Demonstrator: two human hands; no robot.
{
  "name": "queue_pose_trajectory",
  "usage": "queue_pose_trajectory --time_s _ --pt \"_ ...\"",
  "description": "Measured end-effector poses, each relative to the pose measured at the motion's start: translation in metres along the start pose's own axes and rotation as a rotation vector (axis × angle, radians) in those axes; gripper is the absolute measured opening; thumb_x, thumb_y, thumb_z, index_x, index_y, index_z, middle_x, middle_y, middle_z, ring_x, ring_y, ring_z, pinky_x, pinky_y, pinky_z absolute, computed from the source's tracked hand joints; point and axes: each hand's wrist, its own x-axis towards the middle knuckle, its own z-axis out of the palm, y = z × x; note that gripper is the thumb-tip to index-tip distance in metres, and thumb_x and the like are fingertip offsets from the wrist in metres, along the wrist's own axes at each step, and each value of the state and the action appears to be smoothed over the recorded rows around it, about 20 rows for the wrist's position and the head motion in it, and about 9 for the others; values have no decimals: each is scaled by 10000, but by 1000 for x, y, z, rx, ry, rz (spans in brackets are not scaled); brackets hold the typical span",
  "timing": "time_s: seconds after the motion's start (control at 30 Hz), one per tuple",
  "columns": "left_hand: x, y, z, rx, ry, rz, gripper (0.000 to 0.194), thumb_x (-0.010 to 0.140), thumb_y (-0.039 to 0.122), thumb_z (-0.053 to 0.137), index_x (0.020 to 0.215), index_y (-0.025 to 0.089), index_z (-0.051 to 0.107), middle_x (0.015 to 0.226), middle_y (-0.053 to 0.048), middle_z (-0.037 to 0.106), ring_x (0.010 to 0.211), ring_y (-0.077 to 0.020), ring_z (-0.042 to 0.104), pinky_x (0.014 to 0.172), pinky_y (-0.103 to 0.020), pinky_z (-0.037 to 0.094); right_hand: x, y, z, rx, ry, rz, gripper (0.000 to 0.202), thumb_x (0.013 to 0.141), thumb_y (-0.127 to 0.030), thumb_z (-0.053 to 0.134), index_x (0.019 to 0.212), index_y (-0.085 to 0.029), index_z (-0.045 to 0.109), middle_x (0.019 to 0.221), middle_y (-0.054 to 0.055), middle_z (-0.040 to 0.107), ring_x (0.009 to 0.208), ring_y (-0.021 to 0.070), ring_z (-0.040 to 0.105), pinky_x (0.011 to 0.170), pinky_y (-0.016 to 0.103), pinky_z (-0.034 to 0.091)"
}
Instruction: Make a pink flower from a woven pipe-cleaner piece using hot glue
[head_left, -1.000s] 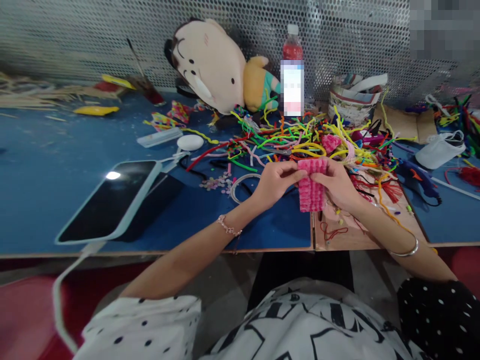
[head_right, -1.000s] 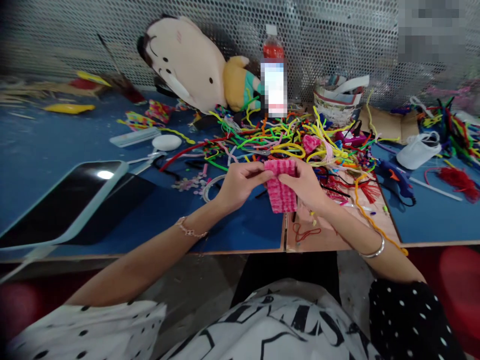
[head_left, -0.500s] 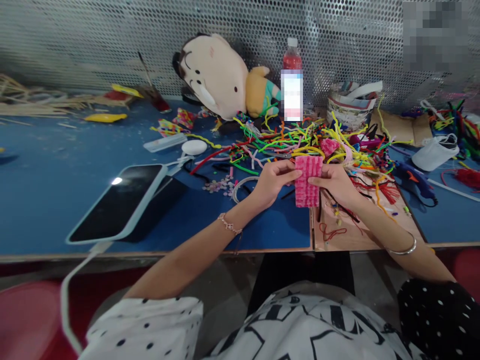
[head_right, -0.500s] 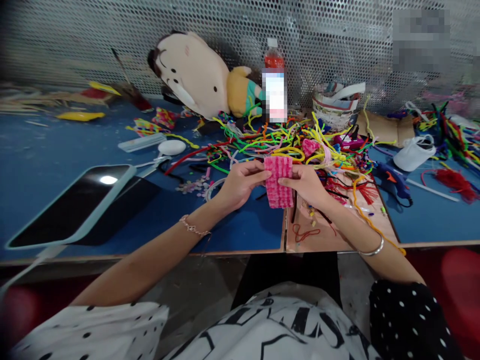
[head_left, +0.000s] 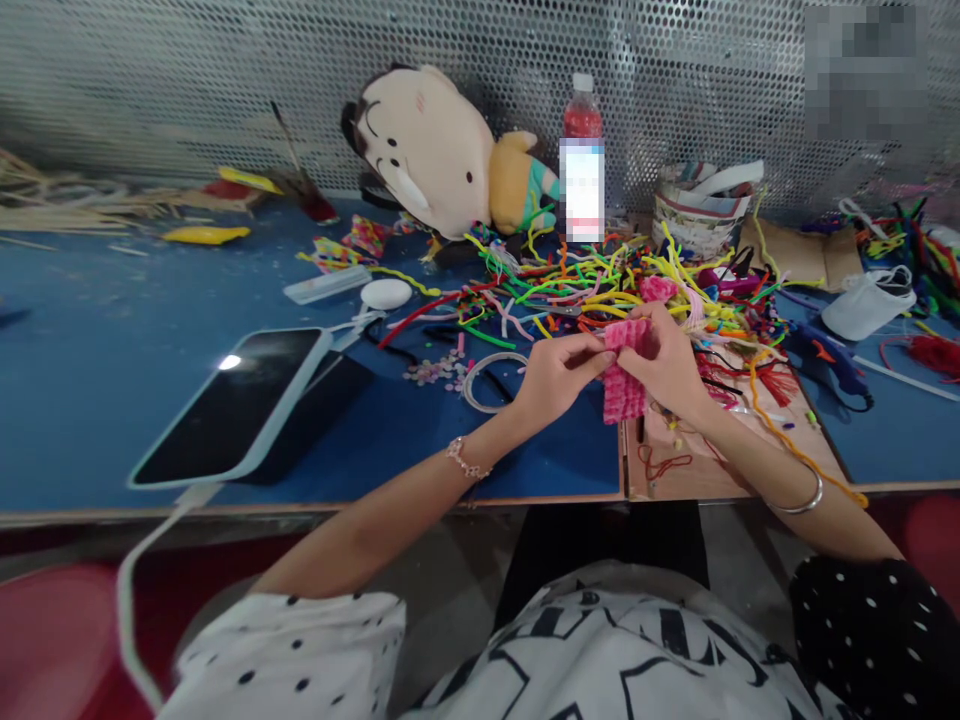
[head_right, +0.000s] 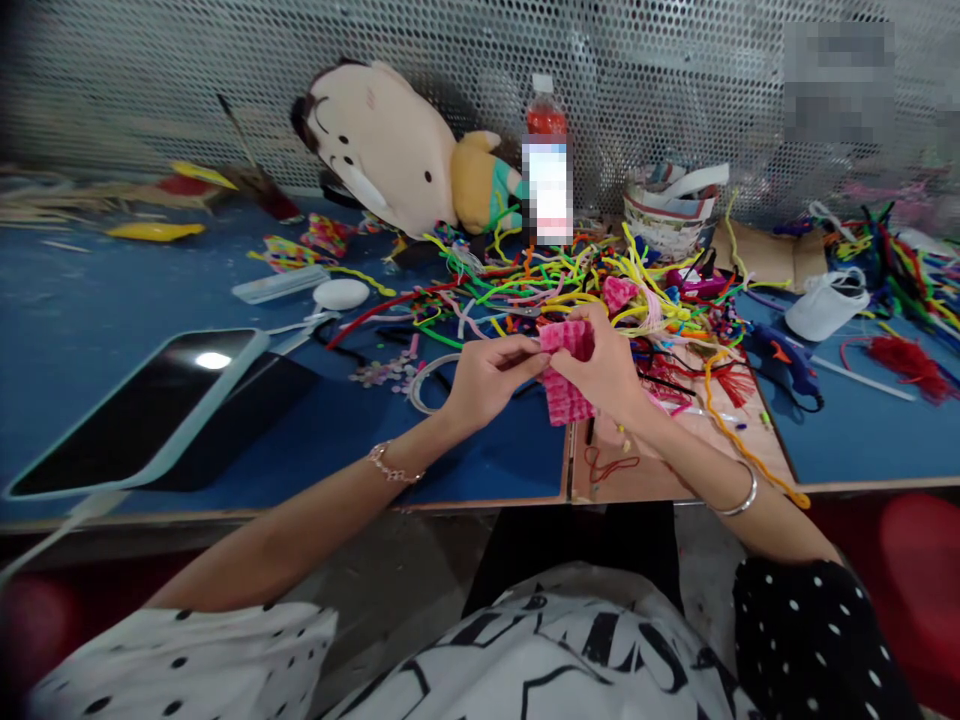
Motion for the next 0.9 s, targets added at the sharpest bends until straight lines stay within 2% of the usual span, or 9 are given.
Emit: queue_pose_trajectory --time_s 0.13,0.23,0.3,0.4,0.47,0.67,0.77,0.9 --pt "-4 1 3 24 10 43 216 762 351 650 654 164 644 625 -1 637 575 -105 549 562 -213 433 -2 -5 -1 -46 -10 31 299 602 -272 534 880 -239 431 830 1 550 720 165 508 749 347 423" --pt "-4 1 3 17 13 36 221 766 351 646 644 168 629 595 8 618 549 -100 536 555 -213 442 -2 -5 -3 -49 -1 20 310 607 -244 547 896 -244 435 843 -4 561 725 162 517 751 344 419" --pt "-2 0 1 -1 26 3 241 748 381 666 639 170 622 579 12 605 536 -100 527 545 -217 448 -1 -3 -4 64 -21 30 312 627 -259 558 913 -250 434 864 -6 565 730 157 527 733 334 432" --pt "2 -3 -2 -60 70 -44 251 715 403 689 646 169 629 584 10 603 543 -106 541 564 -230 470 1 -1 -7 385 -144 135 343 672 -347 575 958 -266 403 854 -14 565 721 153 552 665 313 459" --pt "4 -4 -4 -88 79 -60 257 707 411 692 649 168 632 596 8 606 549 -109 550 578 -239 480 2 0 -8 484 -197 171 380 680 -358 593 983 -273 380 863 -14 569 736 152 570 659 309 476" --pt "1 0 0 -33 11 -27 321 710 468 693 622 172 605 560 12 573 526 -108 514 529 -232 431 -1 3 -4 107 -45 -35 435 646 -250 558 1047 -237 390 1093 59 544 814 166 558 789 386 484" --pt "-3 3 0 43 1 29 263 753 405 642 629 176 601 566 10 574 530 -107 506 527 -228 403 -3 2 -3 -27 -19 -63 444 648 -250 542 1067 -220 398 1096 77 560 793 180 556 801 419 476" --pt "-6 5 1 121 -1 71 201 769 331 598 640 178 611 595 -4 598 561 -117 526 546 -232 397 -6 -2 -4 -98 0 -59 478 632 -240 553 1089 -241 414 1098 66 585 793 187 570 777 403 478"
